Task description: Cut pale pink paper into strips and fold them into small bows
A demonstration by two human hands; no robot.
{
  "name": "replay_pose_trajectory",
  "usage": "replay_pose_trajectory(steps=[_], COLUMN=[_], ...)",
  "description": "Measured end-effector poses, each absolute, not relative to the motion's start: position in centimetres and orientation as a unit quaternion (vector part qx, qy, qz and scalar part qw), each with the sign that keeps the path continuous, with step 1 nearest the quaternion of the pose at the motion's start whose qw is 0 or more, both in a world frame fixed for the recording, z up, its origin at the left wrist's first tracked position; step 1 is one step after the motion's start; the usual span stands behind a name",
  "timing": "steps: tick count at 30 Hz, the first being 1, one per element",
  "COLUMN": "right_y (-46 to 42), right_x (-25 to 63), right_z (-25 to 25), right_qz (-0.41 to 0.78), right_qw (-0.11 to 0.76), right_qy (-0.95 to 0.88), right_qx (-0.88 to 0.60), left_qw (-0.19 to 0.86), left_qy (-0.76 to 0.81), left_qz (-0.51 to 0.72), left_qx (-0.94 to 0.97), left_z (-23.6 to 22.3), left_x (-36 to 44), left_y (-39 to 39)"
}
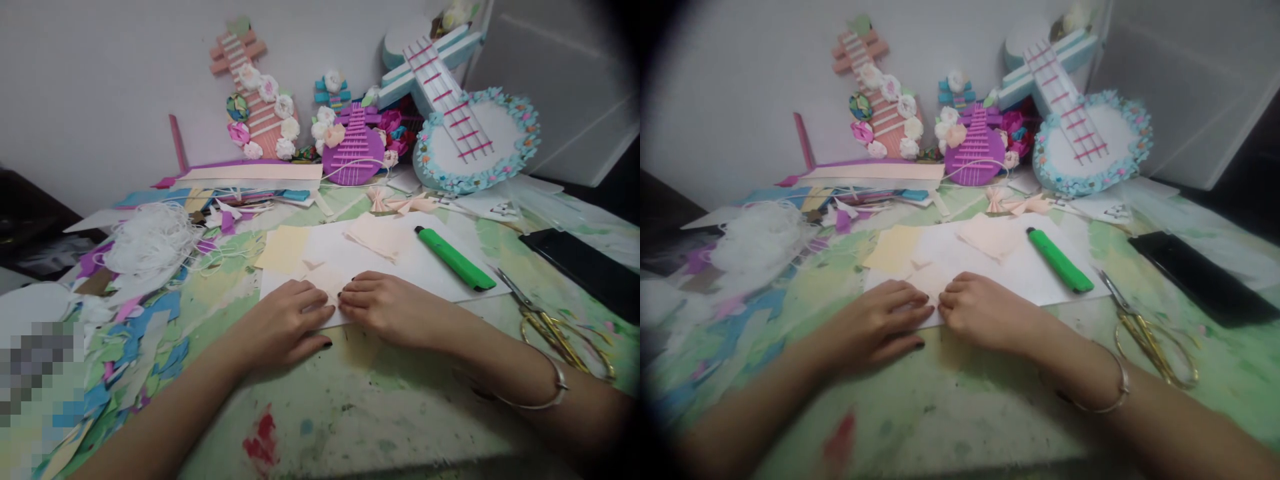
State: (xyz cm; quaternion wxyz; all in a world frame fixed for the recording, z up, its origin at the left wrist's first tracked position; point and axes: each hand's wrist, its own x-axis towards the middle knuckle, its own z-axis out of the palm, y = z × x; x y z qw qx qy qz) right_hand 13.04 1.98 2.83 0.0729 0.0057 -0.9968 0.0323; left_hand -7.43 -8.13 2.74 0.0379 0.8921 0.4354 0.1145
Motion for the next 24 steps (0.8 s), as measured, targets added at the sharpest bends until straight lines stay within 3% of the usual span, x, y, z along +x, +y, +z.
replay_pose_trajectory(steps=[5,24], right_y=[2.2,2.2], right_x=[13.0,13.2], right_z=[3.0,3.2], right_qz=[-0.009,0.018], right_qw=[0.059,0.083], right_qy=[-0.998,-0.996], right_qx=[0.013,0.008], left_qw=[0.014,0.026], left_qy=[0.431,0.429], left_qz=[0.122,0.137], left_qx=[0.894,0.893], left_z=[2.8,3.4], left_x=[-8.0,-10.0], left_y=[-8.0,-7.6])
